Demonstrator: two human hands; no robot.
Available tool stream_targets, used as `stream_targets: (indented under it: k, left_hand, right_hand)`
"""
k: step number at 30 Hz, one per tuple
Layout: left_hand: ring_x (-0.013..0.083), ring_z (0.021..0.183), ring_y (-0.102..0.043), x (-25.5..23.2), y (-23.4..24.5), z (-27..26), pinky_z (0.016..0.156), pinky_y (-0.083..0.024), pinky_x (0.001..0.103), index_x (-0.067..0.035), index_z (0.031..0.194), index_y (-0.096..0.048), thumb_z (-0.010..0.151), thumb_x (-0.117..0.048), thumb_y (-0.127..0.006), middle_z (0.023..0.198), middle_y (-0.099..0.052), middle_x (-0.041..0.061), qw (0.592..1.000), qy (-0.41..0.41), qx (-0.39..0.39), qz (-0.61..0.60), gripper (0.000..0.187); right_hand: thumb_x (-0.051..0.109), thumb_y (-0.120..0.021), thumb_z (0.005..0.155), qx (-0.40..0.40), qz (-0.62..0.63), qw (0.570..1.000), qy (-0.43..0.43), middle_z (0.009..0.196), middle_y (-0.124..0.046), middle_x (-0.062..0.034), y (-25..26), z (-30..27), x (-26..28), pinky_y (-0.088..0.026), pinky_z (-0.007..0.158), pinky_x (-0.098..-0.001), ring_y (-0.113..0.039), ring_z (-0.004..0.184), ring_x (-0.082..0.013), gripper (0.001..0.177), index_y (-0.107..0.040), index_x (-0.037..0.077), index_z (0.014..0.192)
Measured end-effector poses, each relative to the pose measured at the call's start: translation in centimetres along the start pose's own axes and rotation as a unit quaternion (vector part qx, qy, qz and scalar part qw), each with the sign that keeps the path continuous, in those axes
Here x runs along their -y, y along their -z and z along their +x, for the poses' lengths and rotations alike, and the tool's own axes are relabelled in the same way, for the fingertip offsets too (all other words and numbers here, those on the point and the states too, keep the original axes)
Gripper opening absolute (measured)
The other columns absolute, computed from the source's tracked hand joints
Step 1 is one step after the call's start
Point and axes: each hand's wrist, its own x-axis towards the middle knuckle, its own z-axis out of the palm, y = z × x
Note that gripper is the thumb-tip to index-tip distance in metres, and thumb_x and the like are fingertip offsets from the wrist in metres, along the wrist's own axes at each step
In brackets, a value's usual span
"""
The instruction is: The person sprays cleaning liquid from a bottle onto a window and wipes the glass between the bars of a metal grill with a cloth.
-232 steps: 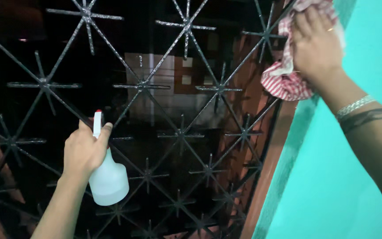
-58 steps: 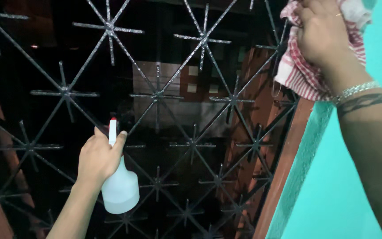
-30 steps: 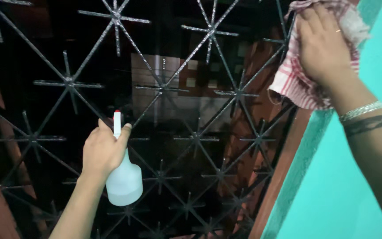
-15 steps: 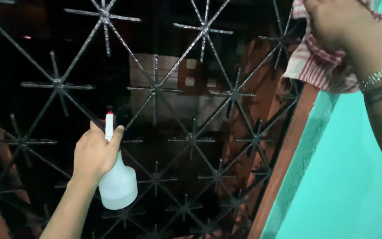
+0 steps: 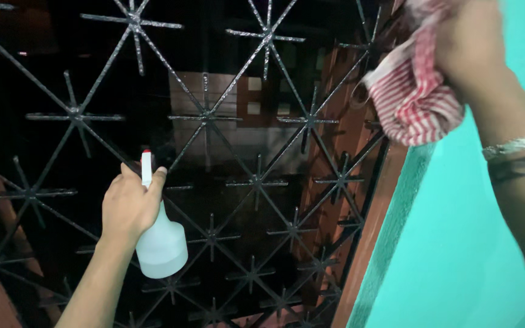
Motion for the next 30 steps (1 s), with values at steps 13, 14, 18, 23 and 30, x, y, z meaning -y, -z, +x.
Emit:
stream_targets:
  k: [13,14,18,23,30]
  left_hand:
    - [0.0436,0.098,-0.066,0.1,0.0,0.1,0.090,-0.050,0.052,0.004,0.116,-0.055,0.097,-0.045,-0.058,0.097,-0.070,0.025,0.998,-0.050,-0.023,-0.005,0.052]
    - [0.0430,0.099,-0.067,0.0,0.2,0.1,0.091,-0.050,0.052,0.003,0.116,-0.055,0.096,-0.045,-0.058,0.097,-0.070,0.024,0.999,-0.042,-0.019,-0.007,0.052]
    - [0.0411,0.098,-0.068,-0.5,0.1,0.0,0.093,-0.051,0.051,0.003,0.115,-0.056,0.098,-0.045,-0.056,0.093,-0.072,0.024,1.000,-0.007,0.011,0.011,0.051]
    - [0.0433,0.099,-0.067,-0.2,-0.1,0.2,0.090,-0.051,0.052,0.003,0.115,-0.056,0.098,-0.045,-0.057,0.099,-0.070,0.025,1.000,-0.025,-0.017,0.003,0.052]
    - [0.0423,0.098,-0.068,-0.2,-0.2,0.1,0.089,-0.051,0.052,0.002,0.118,-0.056,0.099,-0.044,-0.056,0.096,-0.071,0.025,1.000,-0.027,-0.012,0.010,0.050]
  right_hand:
    - [0.019,-0.063,0.097,-0.025,0.048,0.998,-0.013,0.164,-0.032,-0.0263,-10.2,0.0,12.9,-0.012,0.123,-0.0646,-0.024,0.153,-0.0465,0.069,-0.039,-0.005,0.158]
    - [0.021,-0.063,0.098,-0.023,0.035,0.999,-0.024,0.167,-0.030,-0.0266,-9.5,-0.2,14.1,-0.009,0.125,-0.0660,-0.021,0.156,-0.0469,0.073,-0.037,-0.005,0.162]
    - [0.038,-0.072,0.092,-0.023,0.021,0.997,-0.066,0.164,-0.019,-0.0347,-8.2,-0.8,15.9,-0.007,0.117,-0.0729,-0.010,0.150,-0.0544,0.083,-0.038,-0.002,0.157]
    - [0.024,-0.076,0.099,-0.081,0.089,0.989,-0.091,0.168,-0.020,-0.0353,-10.4,-2.4,13.6,-0.018,0.133,-0.0576,-0.019,0.157,-0.0521,0.083,-0.030,-0.010,0.159]
    - [-0.010,-0.063,0.092,-0.111,0.129,0.983,-0.067,0.163,-0.035,-0.0320,-10.9,-5.4,13.1,-0.030,0.131,-0.0455,-0.034,0.154,-0.0469,0.057,-0.054,-0.007,0.148]
